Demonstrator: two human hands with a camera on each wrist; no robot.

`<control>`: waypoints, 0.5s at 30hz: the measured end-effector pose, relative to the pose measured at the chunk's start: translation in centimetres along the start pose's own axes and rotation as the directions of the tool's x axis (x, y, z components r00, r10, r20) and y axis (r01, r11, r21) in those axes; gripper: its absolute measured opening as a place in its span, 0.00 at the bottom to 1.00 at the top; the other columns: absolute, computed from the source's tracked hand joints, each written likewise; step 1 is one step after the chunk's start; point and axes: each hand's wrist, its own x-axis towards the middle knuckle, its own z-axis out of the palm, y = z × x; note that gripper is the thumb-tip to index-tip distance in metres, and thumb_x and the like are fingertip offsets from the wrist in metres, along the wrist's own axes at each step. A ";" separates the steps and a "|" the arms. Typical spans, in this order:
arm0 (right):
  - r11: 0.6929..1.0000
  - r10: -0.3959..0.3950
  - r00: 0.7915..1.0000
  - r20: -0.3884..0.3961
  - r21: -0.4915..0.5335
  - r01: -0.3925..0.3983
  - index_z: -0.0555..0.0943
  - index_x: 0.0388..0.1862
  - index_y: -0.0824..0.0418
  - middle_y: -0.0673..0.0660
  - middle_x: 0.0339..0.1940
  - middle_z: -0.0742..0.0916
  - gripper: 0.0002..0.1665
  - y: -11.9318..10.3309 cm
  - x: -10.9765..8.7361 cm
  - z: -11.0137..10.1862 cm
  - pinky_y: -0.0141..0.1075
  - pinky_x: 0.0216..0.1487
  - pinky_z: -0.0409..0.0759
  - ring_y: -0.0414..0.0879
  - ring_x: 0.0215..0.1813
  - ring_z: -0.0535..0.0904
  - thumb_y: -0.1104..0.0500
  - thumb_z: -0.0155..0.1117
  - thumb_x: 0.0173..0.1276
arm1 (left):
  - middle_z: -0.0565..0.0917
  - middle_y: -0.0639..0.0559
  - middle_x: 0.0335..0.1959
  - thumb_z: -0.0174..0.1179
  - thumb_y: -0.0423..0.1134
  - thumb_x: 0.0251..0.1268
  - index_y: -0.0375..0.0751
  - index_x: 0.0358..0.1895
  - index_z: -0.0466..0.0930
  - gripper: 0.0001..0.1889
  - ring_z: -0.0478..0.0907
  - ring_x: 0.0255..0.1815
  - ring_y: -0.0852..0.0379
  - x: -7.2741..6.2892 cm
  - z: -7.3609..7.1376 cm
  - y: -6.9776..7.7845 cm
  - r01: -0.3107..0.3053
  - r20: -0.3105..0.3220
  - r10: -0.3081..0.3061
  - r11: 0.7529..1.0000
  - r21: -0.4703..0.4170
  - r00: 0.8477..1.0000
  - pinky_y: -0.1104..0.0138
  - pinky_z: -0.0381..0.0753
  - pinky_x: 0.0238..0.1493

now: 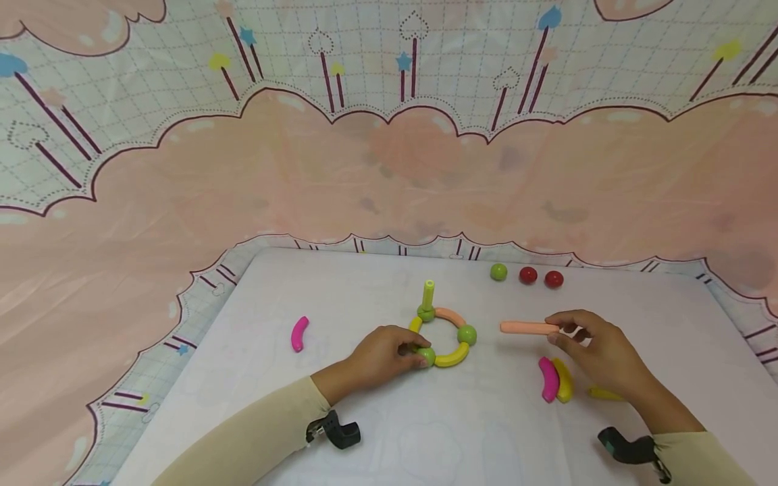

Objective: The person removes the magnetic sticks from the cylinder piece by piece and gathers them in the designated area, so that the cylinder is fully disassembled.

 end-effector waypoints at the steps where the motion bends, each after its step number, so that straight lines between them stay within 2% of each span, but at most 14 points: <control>1: 1.000 -0.001 1.000 -0.003 0.000 0.001 0.83 0.60 0.59 0.59 0.48 0.87 0.19 0.3 -0.1 -0.1 0.29 0.35 0.75 0.56 0.49 0.79 0.54 0.72 0.73 | 0.89 0.67 0.48 0.71 0.52 0.68 0.59 0.55 0.90 0.15 0.77 0.43 0.72 0.0 0.0 0.0 0.001 0.001 -0.001 1.000 -0.003 1.000 0.73 0.77 0.47; 3: 1.000 -0.004 1.000 -0.014 -0.004 0.004 0.84 0.59 0.58 0.59 0.47 0.88 0.19 0.8 -0.3 -0.2 0.28 0.35 0.74 0.51 0.47 0.79 0.54 0.72 0.73 | 0.89 0.68 0.48 0.71 0.52 0.68 0.59 0.55 0.90 0.15 0.77 0.41 0.71 0.0 0.0 0.0 0.002 0.003 -0.002 1.000 -0.008 1.000 0.73 0.76 0.45; 9: 0.999 -0.046 0.997 -0.054 0.005 0.046 0.86 0.55 0.58 0.56 0.44 0.89 0.17 2.5 -0.7 -0.7 0.25 0.36 0.75 0.25 0.39 0.73 0.58 0.74 0.70 | 0.89 0.67 0.46 0.71 0.51 0.67 0.58 0.55 0.90 0.15 0.74 0.37 0.70 0.0 -0.1 0.1 0.003 0.002 -0.003 1.000 -0.008 1.000 0.75 0.73 0.41; 15: 1.000 -0.021 1.000 -0.023 -0.007 0.020 0.87 0.54 0.60 0.58 0.44 0.90 0.16 4.2 -1.1 -1.1 0.22 0.36 0.75 0.21 0.38 0.72 0.56 0.74 0.70 | 0.89 0.68 0.44 0.71 0.51 0.67 0.58 0.55 0.90 0.15 0.73 0.36 0.70 0.0 -0.1 0.1 0.006 0.000 -0.006 1.000 -0.006 1.000 0.75 0.72 0.40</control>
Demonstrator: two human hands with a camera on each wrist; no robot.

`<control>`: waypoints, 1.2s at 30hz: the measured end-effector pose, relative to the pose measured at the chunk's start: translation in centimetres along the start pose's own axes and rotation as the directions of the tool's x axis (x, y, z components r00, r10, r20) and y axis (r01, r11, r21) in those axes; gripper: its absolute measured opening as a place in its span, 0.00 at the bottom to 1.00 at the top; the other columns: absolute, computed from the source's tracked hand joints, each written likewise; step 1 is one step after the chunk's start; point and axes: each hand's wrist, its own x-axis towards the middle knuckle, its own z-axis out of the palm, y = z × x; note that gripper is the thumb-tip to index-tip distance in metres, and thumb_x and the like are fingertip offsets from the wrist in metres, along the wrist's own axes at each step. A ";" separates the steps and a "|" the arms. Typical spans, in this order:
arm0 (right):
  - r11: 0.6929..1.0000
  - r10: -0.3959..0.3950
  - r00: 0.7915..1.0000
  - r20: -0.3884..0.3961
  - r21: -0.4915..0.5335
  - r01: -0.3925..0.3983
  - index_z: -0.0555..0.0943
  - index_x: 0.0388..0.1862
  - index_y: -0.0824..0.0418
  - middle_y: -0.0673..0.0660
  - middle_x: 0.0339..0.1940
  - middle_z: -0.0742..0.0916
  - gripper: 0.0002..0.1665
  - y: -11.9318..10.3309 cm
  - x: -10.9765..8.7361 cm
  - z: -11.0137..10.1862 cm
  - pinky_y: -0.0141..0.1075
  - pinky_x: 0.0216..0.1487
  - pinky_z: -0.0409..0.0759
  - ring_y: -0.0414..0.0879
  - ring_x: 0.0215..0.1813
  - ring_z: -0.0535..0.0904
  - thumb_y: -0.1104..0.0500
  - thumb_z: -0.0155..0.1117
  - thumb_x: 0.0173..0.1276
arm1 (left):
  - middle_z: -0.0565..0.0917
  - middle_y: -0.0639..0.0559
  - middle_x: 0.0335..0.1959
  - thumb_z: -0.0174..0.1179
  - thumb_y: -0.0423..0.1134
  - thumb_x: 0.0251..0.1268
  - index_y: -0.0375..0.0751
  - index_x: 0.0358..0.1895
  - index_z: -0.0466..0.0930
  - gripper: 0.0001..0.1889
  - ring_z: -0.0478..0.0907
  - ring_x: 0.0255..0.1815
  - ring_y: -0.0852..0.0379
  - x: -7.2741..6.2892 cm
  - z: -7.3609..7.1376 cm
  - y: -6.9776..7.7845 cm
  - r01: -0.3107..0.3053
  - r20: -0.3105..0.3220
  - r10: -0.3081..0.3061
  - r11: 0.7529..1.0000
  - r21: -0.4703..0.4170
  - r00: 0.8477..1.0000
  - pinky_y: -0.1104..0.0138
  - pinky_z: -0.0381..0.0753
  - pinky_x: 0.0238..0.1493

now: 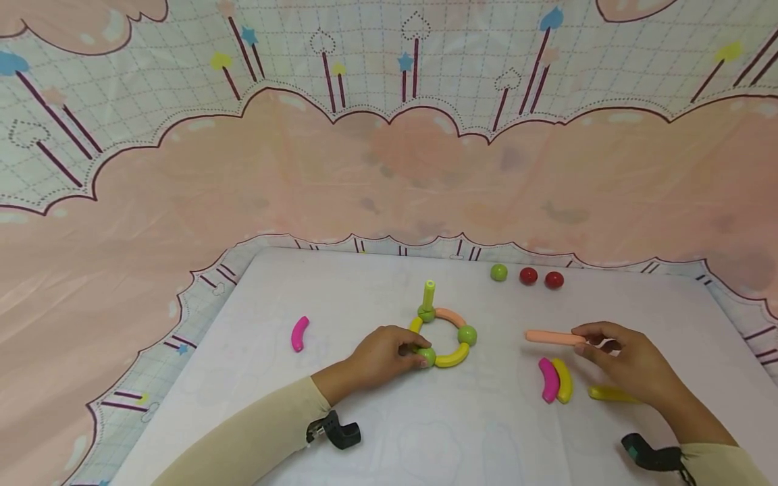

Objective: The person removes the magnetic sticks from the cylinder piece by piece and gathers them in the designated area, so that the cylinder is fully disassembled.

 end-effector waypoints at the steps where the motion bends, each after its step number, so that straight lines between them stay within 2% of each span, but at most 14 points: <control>1: 1.000 0.008 1.000 0.008 0.002 -0.008 0.87 0.54 0.61 0.58 0.45 0.90 0.17 0.3 -0.1 -0.1 0.22 0.36 0.76 0.22 0.38 0.72 0.56 0.74 0.70 | 0.89 0.67 0.45 0.72 0.51 0.67 0.58 0.55 0.90 0.15 0.73 0.36 0.70 0.0 0.0 0.0 0.000 0.000 0.000 1.000 -0.003 1.000 0.74 0.72 0.41; 3: 0.999 0.035 0.999 0.022 -0.012 -0.034 0.87 0.54 0.61 0.58 0.45 0.90 0.17 0.8 -0.3 -0.2 0.22 0.36 0.76 0.26 0.39 0.74 0.55 0.74 0.71 | 0.89 0.67 0.46 0.71 0.51 0.67 0.58 0.55 0.90 0.15 0.74 0.38 0.70 0.0 0.1 0.0 0.000 0.001 0.000 1.000 -0.005 1.000 0.74 0.73 0.42; 7: 0.994 0.110 0.991 0.076 -0.030 -0.108 0.85 0.57 0.63 0.60 0.47 0.89 0.21 1.9 -0.6 -0.8 0.26 0.35 0.76 0.46 0.44 0.81 0.51 0.71 0.73 | 0.89 0.67 0.46 0.72 0.51 0.67 0.58 0.55 0.90 0.15 0.75 0.38 0.68 0.0 0.1 0.1 -0.001 0.006 0.001 1.000 -0.013 1.000 0.74 0.73 0.42; 10: 0.988 0.151 0.983 0.101 -0.041 -0.148 0.84 0.58 0.65 0.62 0.48 0.89 0.23 2.7 -0.9 -1.3 0.26 0.35 0.75 0.56 0.47 0.81 0.49 0.70 0.74 | 0.89 0.67 0.46 0.72 0.51 0.67 0.57 0.55 0.90 0.15 0.76 0.37 0.67 0.0 0.1 0.1 -0.003 0.005 0.003 1.000 -0.015 1.000 0.74 0.73 0.41; 15: 0.980 0.194 0.977 0.084 -0.059 -0.189 0.85 0.57 0.65 0.63 0.47 0.88 0.23 4.0 -1.4 -1.6 0.25 0.33 0.75 0.46 0.42 0.79 0.49 0.70 0.74 | 0.89 0.67 0.46 0.72 0.51 0.67 0.57 0.55 0.90 0.15 0.75 0.37 0.69 0.0 0.1 0.0 -0.005 0.004 0.005 1.000 -0.009 1.000 0.74 0.73 0.41; 22: 0.967 0.254 0.964 0.074 -0.046 -0.252 0.82 0.60 0.69 0.69 0.50 0.86 0.27 5.8 -2.5 -1.8 0.27 0.31 0.77 0.23 0.35 0.70 0.48 0.67 0.77 | 0.89 0.67 0.43 0.72 0.50 0.66 0.57 0.55 0.90 0.15 0.74 0.35 0.68 0.0 0.1 0.0 0.002 0.005 -0.002 1.000 -0.021 1.000 0.74 0.72 0.38; 25: 0.959 0.283 0.956 0.077 -0.052 -0.279 0.81 0.61 0.71 0.69 0.50 0.86 0.29 6.5 -2.8 -1.9 0.26 0.31 0.75 0.23 0.34 0.69 0.48 0.68 0.76 | 0.89 0.66 0.42 0.72 0.50 0.67 0.57 0.55 0.90 0.15 0.72 0.34 0.68 0.0 0.0 0.1 0.006 0.008 -0.006 1.000 -0.025 1.000 0.74 0.71 0.37; 28: 0.950 0.311 0.948 0.073 -0.060 -0.307 0.81 0.60 0.72 0.67 0.47 0.87 0.30 7.0 -3.0 -1.9 0.27 0.30 0.74 0.29 0.34 0.71 0.48 0.70 0.74 | 0.89 0.67 0.42 0.72 0.50 0.67 0.57 0.55 0.90 0.15 0.72 0.34 0.68 0.0 -0.1 0.2 0.008 0.009 -0.008 1.000 -0.023 1.000 0.74 0.71 0.37; 30: 0.948 0.315 0.947 0.067 -0.064 -0.311 0.81 0.59 0.73 0.66 0.46 0.88 0.30 7.2 -3.1 -1.9 0.27 0.30 0.73 0.31 0.33 0.71 0.50 0.72 0.72 | 0.89 0.66 0.43 0.72 0.50 0.67 0.57 0.55 0.90 0.15 0.73 0.34 0.68 0.0 -0.1 0.2 0.008 0.007 -0.008 1.000 -0.024 1.000 0.74 0.71 0.38; 36: 0.954 0.297 0.953 0.050 -0.046 -0.295 0.83 0.57 0.73 0.60 0.41 0.89 0.27 8.0 -3.4 -1.7 0.27 0.30 0.75 0.27 0.31 0.71 0.52 0.73 0.71 | 0.89 0.66 0.43 0.72 0.50 0.67 0.56 0.55 0.90 0.15 0.72 0.34 0.67 0.0 -0.2 0.2 0.011 0.005 -0.011 0.999 -0.039 1.000 0.74 0.71 0.37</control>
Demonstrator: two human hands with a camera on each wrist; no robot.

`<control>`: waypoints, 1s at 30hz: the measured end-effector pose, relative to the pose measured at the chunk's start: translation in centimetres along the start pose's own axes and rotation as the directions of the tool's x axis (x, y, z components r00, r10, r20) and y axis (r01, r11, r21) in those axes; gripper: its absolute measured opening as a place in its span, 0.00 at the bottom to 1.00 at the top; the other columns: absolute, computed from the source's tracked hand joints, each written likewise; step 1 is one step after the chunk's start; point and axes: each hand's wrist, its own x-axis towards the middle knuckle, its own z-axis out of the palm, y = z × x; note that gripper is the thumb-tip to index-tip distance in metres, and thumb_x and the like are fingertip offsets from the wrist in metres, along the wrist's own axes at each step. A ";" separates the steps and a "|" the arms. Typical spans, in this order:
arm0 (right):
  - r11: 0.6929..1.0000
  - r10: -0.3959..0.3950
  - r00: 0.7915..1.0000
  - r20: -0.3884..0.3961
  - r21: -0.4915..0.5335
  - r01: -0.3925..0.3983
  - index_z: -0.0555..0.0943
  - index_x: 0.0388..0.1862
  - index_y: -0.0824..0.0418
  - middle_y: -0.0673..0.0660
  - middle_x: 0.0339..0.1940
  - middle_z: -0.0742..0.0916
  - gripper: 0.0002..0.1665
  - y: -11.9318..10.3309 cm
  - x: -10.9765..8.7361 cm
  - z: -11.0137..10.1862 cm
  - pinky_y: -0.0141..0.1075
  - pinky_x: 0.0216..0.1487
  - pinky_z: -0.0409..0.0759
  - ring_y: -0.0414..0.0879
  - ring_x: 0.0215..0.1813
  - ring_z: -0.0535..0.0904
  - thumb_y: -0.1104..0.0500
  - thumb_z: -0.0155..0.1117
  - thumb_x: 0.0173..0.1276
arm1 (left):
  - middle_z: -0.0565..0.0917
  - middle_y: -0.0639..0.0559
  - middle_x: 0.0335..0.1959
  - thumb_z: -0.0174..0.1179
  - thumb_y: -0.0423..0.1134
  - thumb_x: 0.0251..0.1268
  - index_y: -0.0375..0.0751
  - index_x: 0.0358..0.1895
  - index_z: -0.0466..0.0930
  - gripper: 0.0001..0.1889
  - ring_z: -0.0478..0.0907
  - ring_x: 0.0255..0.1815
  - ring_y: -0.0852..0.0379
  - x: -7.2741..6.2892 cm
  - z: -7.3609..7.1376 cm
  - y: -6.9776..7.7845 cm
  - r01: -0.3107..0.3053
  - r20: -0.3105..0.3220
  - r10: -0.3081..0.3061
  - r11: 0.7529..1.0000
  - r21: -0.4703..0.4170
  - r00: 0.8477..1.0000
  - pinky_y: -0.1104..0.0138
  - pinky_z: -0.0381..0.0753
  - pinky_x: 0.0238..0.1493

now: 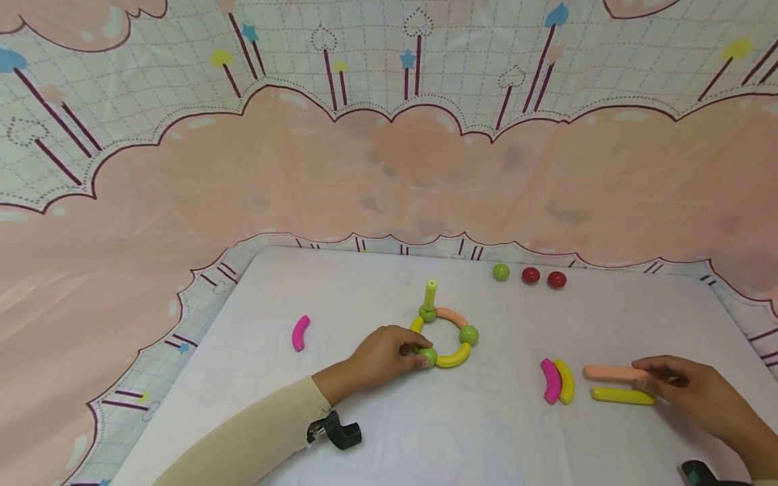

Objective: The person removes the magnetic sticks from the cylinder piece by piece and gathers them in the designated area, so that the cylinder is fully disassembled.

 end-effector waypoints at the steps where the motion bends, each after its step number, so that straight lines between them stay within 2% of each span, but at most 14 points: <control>1: 1.000 0.001 1.000 -0.001 0.003 -0.001 0.83 0.57 0.73 0.59 0.41 0.89 0.27 0.2 0.0 0.1 0.27 0.30 0.75 0.27 0.31 0.71 0.52 0.73 0.71 | 0.89 0.66 0.43 0.72 0.50 0.67 0.56 0.55 0.90 0.15 0.72 0.34 0.67 0.0 0.0 0.0 0.000 0.000 0.000 1.000 -0.001 1.000 0.74 0.71 0.37; 6: 1.000 0.028 0.999 0.031 0.003 -0.028 0.82 0.57 0.74 0.62 0.43 0.89 0.27 0.6 0.3 0.2 0.27 0.30 0.75 0.30 0.32 0.73 0.53 0.72 0.72 | 0.89 0.66 0.44 0.72 0.50 0.67 0.57 0.55 0.90 0.15 0.74 0.35 0.67 0.0 0.1 -0.1 -0.004 -0.003 0.004 1.000 0.002 1.000 0.74 0.71 0.38; 12: 0.999 0.036 0.994 0.100 0.010 -0.037 0.80 0.59 0.76 0.68 0.49 0.89 0.27 0.7 0.5 -0.3 0.26 0.31 0.73 0.21 0.33 0.68 0.53 0.65 0.77 | 0.89 0.67 0.43 0.72 0.50 0.66 0.57 0.55 0.90 0.15 0.73 0.34 0.68 0.0 0.1 -0.1 0.001 -0.001 -0.001 1.000 -0.001 1.000 0.74 0.72 0.37; 15: 0.998 0.053 0.994 0.100 0.015 -0.055 0.78 0.62 0.76 0.68 0.50 0.88 0.29 0.3 0.6 -0.3 0.26 0.31 0.71 0.21 0.34 0.68 0.50 0.61 0.80 | 0.89 0.67 0.44 0.73 0.50 0.66 0.57 0.55 0.90 0.15 0.74 0.35 0.68 0.0 0.1 -0.2 -0.002 0.000 0.002 1.000 0.001 1.000 0.74 0.72 0.39; 18: 0.998 0.065 0.995 0.076 0.015 -0.066 0.75 0.65 0.76 0.72 0.53 0.84 0.31 -0.7 0.7 -0.3 0.32 0.36 0.71 0.37 0.42 0.76 0.49 0.58 0.82 | 0.89 0.66 0.45 0.72 0.50 0.67 0.57 0.56 0.90 0.16 0.76 0.36 0.66 0.0 0.1 -0.2 -0.013 0.004 0.013 1.000 0.007 1.000 0.74 0.72 0.40; 20: 0.998 0.063 0.997 0.045 0.011 -0.064 0.74 0.66 0.75 0.74 0.56 0.82 0.30 -1.6 0.7 -0.2 0.32 0.35 0.71 0.48 0.46 0.75 0.48 0.57 0.83 | 0.90 0.66 0.46 0.72 0.50 0.68 0.56 0.56 0.90 0.16 0.76 0.37 0.66 0.0 0.1 -0.3 -0.022 0.005 0.022 1.000 0.011 1.000 0.74 0.72 0.40; 22: 0.999 0.052 0.999 0.012 0.009 -0.053 0.75 0.65 0.74 0.76 0.57 0.80 0.30 -2.8 0.8 -0.1 0.32 0.34 0.70 0.55 0.48 0.74 0.48 0.57 0.83 | 0.90 0.66 0.46 0.71 0.50 0.68 0.56 0.56 0.90 0.16 0.76 0.37 0.66 0.0 0.0 -0.3 -0.031 0.005 0.031 0.999 0.014 0.999 0.75 0.72 0.39; 25: 1.000 0.007 1.000 -0.026 0.010 -0.007 0.77 0.63 0.73 0.76 0.56 0.82 0.28 -4.4 1.1 0.0 0.26 0.29 0.70 0.55 0.46 0.74 0.49 0.60 0.81 | 0.90 0.66 0.47 0.71 0.50 0.68 0.56 0.57 0.89 0.16 0.77 0.37 0.67 -0.1 0.0 -0.4 -0.044 0.006 0.043 0.999 0.015 0.999 0.75 0.72 0.39; 30: 0.996 -0.085 0.996 -0.035 0.004 0.085 0.80 0.61 0.71 0.73 0.53 0.84 0.25 -6.7 1.6 0.2 0.24 0.31 0.70 0.54 0.45 0.75 0.52 0.65 0.79 | 0.89 0.66 0.50 0.72 0.49 0.68 0.54 0.58 0.89 0.17 0.78 0.42 0.69 -0.3 -0.1 -0.7 -0.049 0.003 0.050 0.998 -0.040 0.999 0.76 0.76 0.44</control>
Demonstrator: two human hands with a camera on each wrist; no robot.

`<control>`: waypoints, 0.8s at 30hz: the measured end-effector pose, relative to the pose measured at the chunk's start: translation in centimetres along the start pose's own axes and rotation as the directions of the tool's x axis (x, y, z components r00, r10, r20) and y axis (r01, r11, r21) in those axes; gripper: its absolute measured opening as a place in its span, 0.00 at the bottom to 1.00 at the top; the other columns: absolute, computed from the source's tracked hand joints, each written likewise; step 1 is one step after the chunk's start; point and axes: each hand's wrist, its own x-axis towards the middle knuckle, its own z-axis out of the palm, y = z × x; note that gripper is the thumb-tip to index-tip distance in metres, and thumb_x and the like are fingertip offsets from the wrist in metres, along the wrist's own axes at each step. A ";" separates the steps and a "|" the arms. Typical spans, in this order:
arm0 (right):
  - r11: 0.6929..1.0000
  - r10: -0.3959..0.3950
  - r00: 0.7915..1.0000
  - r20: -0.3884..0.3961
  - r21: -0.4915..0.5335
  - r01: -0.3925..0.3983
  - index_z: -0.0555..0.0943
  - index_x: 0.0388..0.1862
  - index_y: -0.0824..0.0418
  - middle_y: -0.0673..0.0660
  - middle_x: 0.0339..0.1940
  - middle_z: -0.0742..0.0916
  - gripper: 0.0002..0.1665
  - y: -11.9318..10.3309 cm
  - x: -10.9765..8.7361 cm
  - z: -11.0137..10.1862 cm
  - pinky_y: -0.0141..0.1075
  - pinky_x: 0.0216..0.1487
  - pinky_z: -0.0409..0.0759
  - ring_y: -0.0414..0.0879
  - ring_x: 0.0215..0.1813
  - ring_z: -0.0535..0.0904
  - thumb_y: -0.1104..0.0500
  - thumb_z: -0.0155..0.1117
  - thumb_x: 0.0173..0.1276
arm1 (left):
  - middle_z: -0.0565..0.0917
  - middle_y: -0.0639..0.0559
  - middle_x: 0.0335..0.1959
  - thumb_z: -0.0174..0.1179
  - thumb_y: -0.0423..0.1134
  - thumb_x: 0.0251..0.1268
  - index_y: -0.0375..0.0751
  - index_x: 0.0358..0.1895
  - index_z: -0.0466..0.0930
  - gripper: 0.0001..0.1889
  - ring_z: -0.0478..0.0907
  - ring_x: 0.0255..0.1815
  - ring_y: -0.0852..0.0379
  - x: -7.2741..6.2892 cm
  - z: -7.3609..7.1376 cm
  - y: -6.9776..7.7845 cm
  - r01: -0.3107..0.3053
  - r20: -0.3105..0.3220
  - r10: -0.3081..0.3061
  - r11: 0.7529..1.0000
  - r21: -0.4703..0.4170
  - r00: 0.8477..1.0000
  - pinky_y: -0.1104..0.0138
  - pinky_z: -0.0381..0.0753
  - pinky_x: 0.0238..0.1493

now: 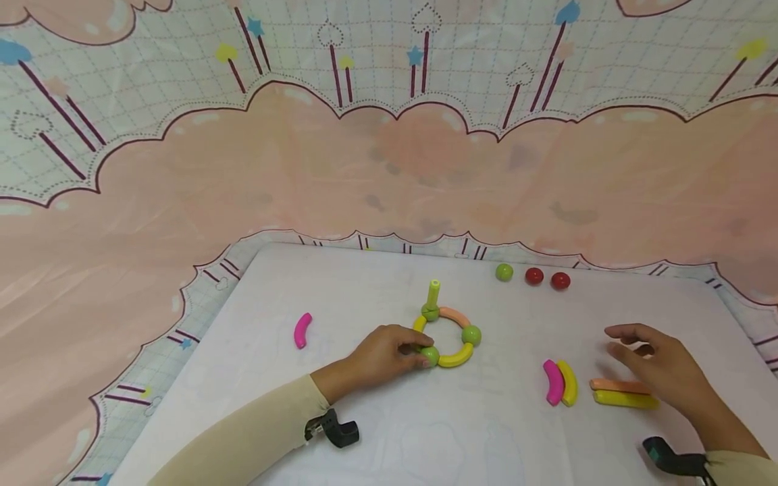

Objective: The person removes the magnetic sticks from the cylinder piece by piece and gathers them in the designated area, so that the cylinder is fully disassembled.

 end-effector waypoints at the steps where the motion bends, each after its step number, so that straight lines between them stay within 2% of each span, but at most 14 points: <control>1: 1.000 -0.012 1.000 0.000 -0.002 0.012 0.80 0.61 0.70 0.72 0.53 0.84 0.25 -0.4 0.1 0.1 0.26 0.33 0.70 0.53 0.45 0.75 0.51 0.65 0.78 | 0.89 0.66 0.51 0.72 0.49 0.67 0.53 0.57 0.89 0.17 0.79 0.43 0.70 0.0 0.0 -0.1 -0.002 -0.005 0.002 1.000 -0.016 1.000 0.76 0.77 0.46; 4: 0.999 -0.053 0.999 0.006 0.006 0.053 0.81 0.61 0.68 0.71 0.55 0.85 0.24 -1.5 0.5 0.3 0.32 0.36 0.71 0.48 0.44 0.75 0.51 0.66 0.77 | 0.90 0.64 0.50 0.73 0.47 0.67 0.51 0.55 0.90 0.16 0.81 0.46 0.70 -0.1 -0.1 -0.4 -0.011 -0.036 0.009 0.998 -0.068 0.999 0.75 0.80 0.50; 6: 0.997 -0.081 0.997 0.011 0.011 0.081 0.81 0.62 0.65 0.70 0.55 0.85 0.24 -2.2 0.8 0.6 0.33 0.37 0.72 0.40 0.44 0.75 0.50 0.67 0.77 | 0.90 0.62 0.48 0.73 0.46 0.67 0.49 0.52 0.90 0.13 0.81 0.46 0.69 -0.1 -0.1 -0.7 -0.014 -0.067 0.008 0.996 -0.085 0.998 0.74 0.80 0.50; 8: 0.993 -0.115 0.993 0.023 0.021 0.114 0.81 0.62 0.63 0.68 0.56 0.85 0.24 -2.9 1.1 0.8 0.32 0.38 0.73 0.31 0.42 0.73 0.50 0.68 0.76 | 0.89 0.60 0.46 0.73 0.44 0.67 0.48 0.49 0.89 0.11 0.81 0.45 0.67 -0.2 -0.1 -1.0 -0.004 -0.108 -0.007 0.995 -0.101 0.994 0.74 0.81 0.49; 11: 0.986 -0.161 0.986 0.040 0.046 0.159 0.81 0.63 0.61 0.66 0.58 0.86 0.23 -4.2 1.5 1.1 0.32 0.39 0.74 0.27 0.44 0.71 0.50 0.68 0.76 | 0.88 0.58 0.44 0.73 0.43 0.67 0.47 0.47 0.87 0.10 0.81 0.44 0.65 0.0 -0.2 -1.2 0.023 -0.170 -0.040 0.994 -0.102 0.985 0.73 0.81 0.46; 15: 0.977 -0.200 0.978 0.061 0.083 0.195 0.81 0.64 0.61 0.66 0.59 0.85 0.23 -6.3 1.9 1.6 0.34 0.41 0.76 0.45 0.52 0.76 0.52 0.68 0.76 | 0.86 0.54 0.44 0.73 0.43 0.67 0.44 0.53 0.85 0.15 0.81 0.43 0.61 0.5 -0.2 -1.3 0.068 -0.234 -0.085 0.994 -0.080 0.969 0.70 0.80 0.44; 18: 0.971 -0.226 0.972 0.060 0.090 0.220 0.81 0.64 0.61 0.65 0.59 0.85 0.23 -7.7 2.3 2.0 0.32 0.42 0.77 0.56 0.54 0.77 0.53 0.68 0.76 | 0.85 0.53 0.46 0.73 0.45 0.67 0.44 0.60 0.83 0.21 0.80 0.43 0.61 0.9 -0.1 -1.4 0.121 -0.245 -0.136 0.990 -0.075 0.960 0.70 0.79 0.43; 22: 0.958 -0.272 0.961 0.052 0.103 0.266 0.81 0.63 0.61 0.64 0.58 0.86 0.22 -9.5 2.9 2.5 0.30 0.42 0.78 0.57 0.54 0.78 0.54 0.69 0.75 | 0.85 0.55 0.53 0.72 0.47 0.68 0.47 0.67 0.80 0.26 0.78 0.45 0.63 1.5 0.0 -1.6 0.168 -0.235 -0.189 0.980 -0.106 0.953 0.70 0.78 0.42; 24: 0.951 -0.295 0.955 0.042 0.111 0.289 0.82 0.63 0.61 0.62 0.56 0.87 0.22 -10.3 3.2 2.8 0.29 0.42 0.79 0.55 0.53 0.78 0.55 0.70 0.74 | 0.85 0.56 0.57 0.72 0.47 0.68 0.47 0.68 0.79 0.27 0.78 0.45 0.62 1.8 0.1 -1.6 0.167 -0.232 -0.194 0.977 -0.129 0.953 0.70 0.79 0.43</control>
